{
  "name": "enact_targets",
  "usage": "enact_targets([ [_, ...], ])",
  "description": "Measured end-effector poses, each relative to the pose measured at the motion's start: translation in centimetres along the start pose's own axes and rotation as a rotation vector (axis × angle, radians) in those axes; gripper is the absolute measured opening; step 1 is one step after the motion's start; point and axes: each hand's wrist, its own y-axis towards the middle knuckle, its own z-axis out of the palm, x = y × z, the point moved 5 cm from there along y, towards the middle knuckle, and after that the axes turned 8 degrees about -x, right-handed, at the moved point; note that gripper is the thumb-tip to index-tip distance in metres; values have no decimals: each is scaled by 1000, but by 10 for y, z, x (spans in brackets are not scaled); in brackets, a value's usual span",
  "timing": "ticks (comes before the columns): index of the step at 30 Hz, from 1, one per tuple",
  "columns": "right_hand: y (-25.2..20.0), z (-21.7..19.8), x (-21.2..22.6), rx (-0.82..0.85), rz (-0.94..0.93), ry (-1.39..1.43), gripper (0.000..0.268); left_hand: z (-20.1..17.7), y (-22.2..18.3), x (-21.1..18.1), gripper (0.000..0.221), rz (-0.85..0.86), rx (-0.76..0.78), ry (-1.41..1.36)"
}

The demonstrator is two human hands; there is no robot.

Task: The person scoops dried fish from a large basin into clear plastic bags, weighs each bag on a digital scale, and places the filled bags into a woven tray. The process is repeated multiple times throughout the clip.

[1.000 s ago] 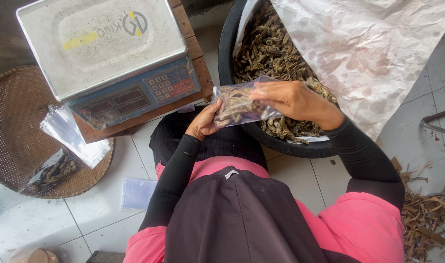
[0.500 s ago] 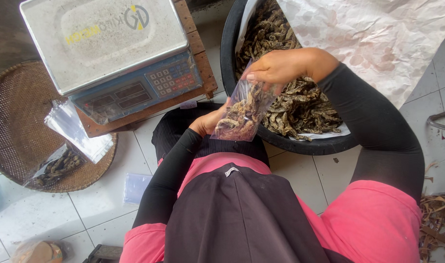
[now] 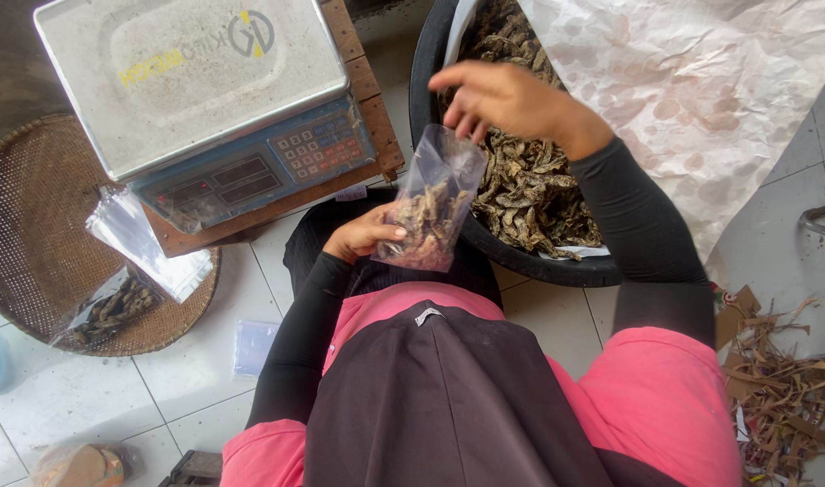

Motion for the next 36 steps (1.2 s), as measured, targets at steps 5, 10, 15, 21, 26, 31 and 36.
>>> enact_targets([
  [5,-14,-43,-79,-415,120,7,34,-20,-21,-11,106,162,-69,74],
  [10,-31,2,-200,-207,523,-467,26,-41,-20,1,116,142,-156,74],
  [15,-60,34,-268,-125,459,-865,23,-53,-27,9,113,153,-203,42],
  [21,-152,27,-263,-375,478,-1057,25,-47,-35,-4,107,191,-206,19],
  [26,-175,36,-261,-451,415,-999,32,-38,-28,-12,98,187,-180,69],
  [31,-163,38,-243,-480,318,-1101,34,-29,-23,-18,99,214,-187,90],
  [36,-167,7,-222,-490,627,-262,30,-28,-30,-20,100,191,-196,76],
])
